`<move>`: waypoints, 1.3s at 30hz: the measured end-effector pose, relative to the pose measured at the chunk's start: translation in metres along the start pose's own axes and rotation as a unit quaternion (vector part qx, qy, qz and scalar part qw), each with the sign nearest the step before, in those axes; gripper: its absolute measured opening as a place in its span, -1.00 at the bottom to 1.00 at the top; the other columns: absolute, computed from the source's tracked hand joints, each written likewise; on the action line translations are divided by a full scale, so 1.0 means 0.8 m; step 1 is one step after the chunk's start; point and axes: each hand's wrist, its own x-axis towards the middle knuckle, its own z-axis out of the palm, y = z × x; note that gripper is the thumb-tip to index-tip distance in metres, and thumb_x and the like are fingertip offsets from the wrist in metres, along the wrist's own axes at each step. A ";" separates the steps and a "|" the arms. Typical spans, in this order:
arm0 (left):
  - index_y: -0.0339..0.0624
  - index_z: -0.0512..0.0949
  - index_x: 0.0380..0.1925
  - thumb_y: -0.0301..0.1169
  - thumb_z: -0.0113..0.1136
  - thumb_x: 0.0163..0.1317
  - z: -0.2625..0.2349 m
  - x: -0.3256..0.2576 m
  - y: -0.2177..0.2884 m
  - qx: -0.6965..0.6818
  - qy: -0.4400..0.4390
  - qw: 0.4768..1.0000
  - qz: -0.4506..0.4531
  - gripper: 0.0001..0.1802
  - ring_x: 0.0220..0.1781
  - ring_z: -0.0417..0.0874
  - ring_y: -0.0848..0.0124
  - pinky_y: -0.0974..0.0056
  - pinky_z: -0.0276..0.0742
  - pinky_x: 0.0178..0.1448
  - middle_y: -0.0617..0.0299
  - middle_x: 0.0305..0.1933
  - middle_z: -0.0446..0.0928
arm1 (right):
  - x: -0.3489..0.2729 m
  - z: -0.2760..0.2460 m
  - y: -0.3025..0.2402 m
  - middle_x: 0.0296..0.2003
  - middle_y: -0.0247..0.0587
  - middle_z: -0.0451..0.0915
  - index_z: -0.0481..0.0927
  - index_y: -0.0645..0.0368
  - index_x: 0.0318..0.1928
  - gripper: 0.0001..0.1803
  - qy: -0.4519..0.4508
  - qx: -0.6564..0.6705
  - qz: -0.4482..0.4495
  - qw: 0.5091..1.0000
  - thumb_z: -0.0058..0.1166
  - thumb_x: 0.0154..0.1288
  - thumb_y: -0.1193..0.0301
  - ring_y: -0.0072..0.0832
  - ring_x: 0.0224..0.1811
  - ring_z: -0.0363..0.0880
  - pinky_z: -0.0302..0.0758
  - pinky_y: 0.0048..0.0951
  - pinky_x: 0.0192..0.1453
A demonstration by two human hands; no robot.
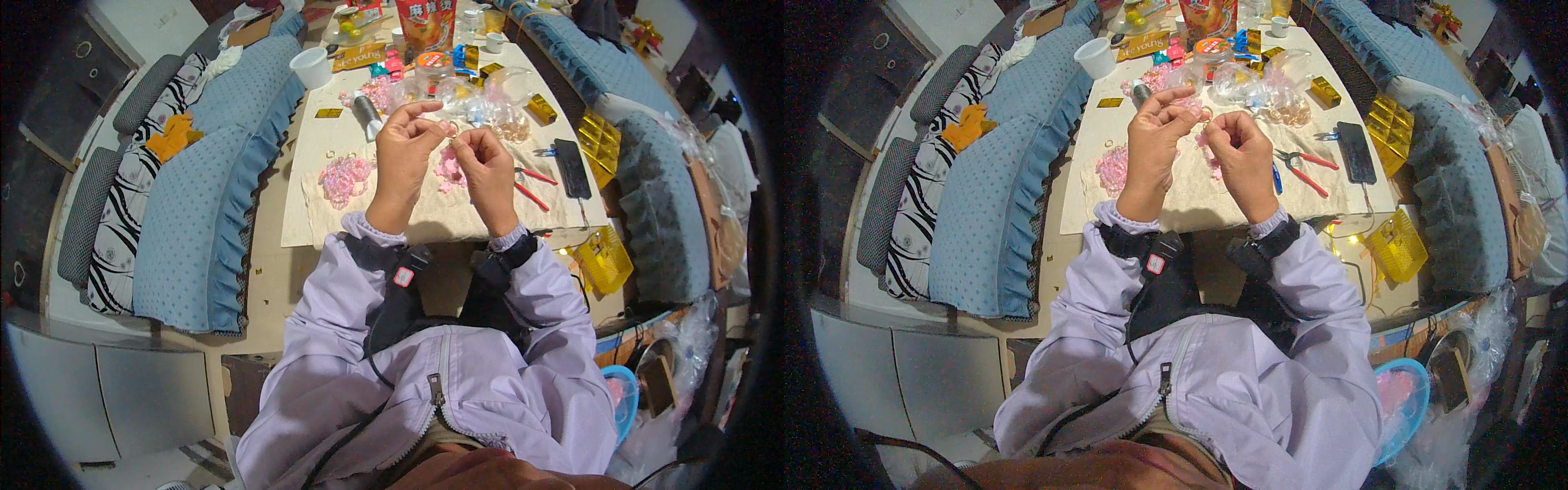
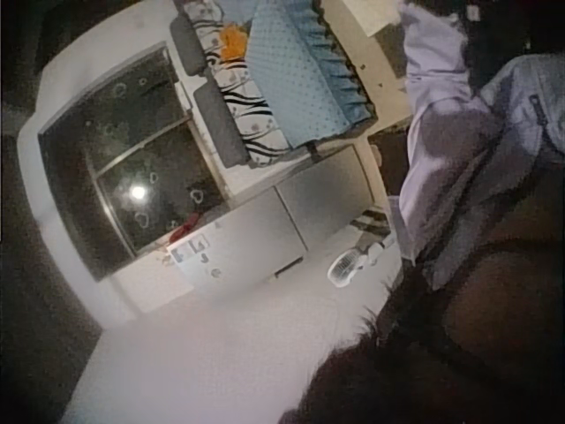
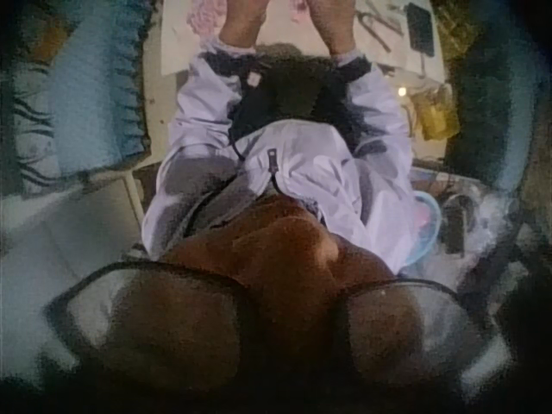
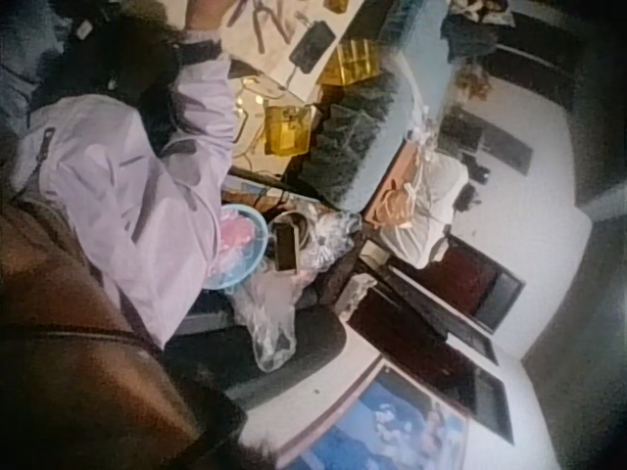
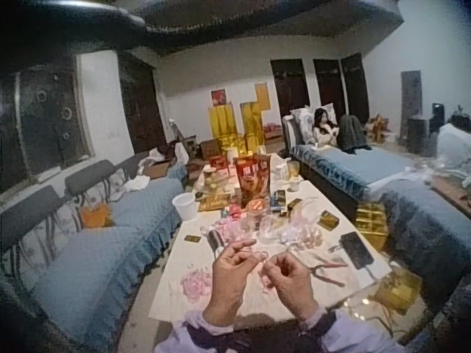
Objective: The person assembles pink beaded keychains at a table, threading beads onto strings and using pliers to attach metal rings and clasps. They repeatedly pick up beads and tools, connect components, and place finished keychains on the table.
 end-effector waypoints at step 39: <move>-0.27 0.57 0.03 -0.58 0.32 0.30 0.018 -0.017 0.000 0.072 -0.011 0.994 0.081 -0.70 -0.23 0.69 0.57 0.45 0.59 -0.17 0.19 -0.26 0.72 | -0.001 -0.003 0.005 -0.33 -0.39 0.65 0.58 0.26 -0.16 -0.85 0.044 0.042 -0.081 0.995 0.17 0.49 0.41 -0.76 -0.34 0.52 0.46 -0.68 -0.25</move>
